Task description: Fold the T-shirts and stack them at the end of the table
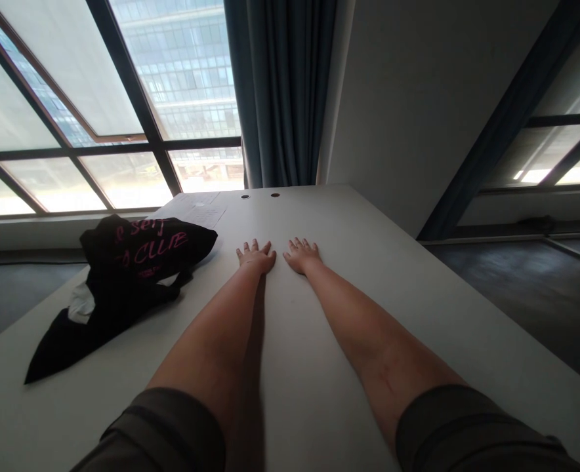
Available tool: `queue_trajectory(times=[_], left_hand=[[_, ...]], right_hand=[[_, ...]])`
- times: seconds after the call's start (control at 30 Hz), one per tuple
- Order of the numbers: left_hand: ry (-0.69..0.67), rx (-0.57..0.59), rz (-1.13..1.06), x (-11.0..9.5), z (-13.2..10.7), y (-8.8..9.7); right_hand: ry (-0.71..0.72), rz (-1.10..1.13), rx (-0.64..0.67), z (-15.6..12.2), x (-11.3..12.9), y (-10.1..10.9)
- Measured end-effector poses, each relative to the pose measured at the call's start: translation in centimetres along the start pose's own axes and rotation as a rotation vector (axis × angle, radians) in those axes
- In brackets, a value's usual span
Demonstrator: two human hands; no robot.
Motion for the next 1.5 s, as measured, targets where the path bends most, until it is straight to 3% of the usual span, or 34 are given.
queue_trajectory(times=[0.27, 0.63, 0.93, 1.17, 1.27, 1.5], left_hand=[[-0.13, 0.016, 0.022, 0.0, -1.6, 0.3], [-0.16, -0.009, 0.079, 1.0, -6.9, 0.8], [-0.119, -0.06, 0.093, 1.8, -15.1, 0.9], [-0.229, -0.037, 0.127, 1.2, -22.7, -0.2], [-0.238, -0.005, 0.136, 1.1, -23.5, -0.2], [-0.304, 0.042, 0.145, 1.2, -22.7, 0.3]], right_hand=[[0.088, -0.025, 0.033, -1.4, 0.6, 0.6], [0.277, -0.063, 0.056, -7.2, 1.2, 1.0], [0.467, -0.028, 0.068, -15.6, 0.9, 0.4], [0.448, -0.048, 0.074, -22.2, 0.4, -0.8], [0.465, -0.039, 0.086, -23.0, 0.5, -0.6], [0.498, -0.044, 0.145, -22.2, 1.4, 0.3]])
Point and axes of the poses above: each hand's wrist, its own z-axis towards the middle knuckle, its own y-axis out of the back of the hand, x = y × z, the point moved 7 cm from there along z, towards the middle knuckle, and after that the axes turned 3 degrees about x, right-handed, at the moved point
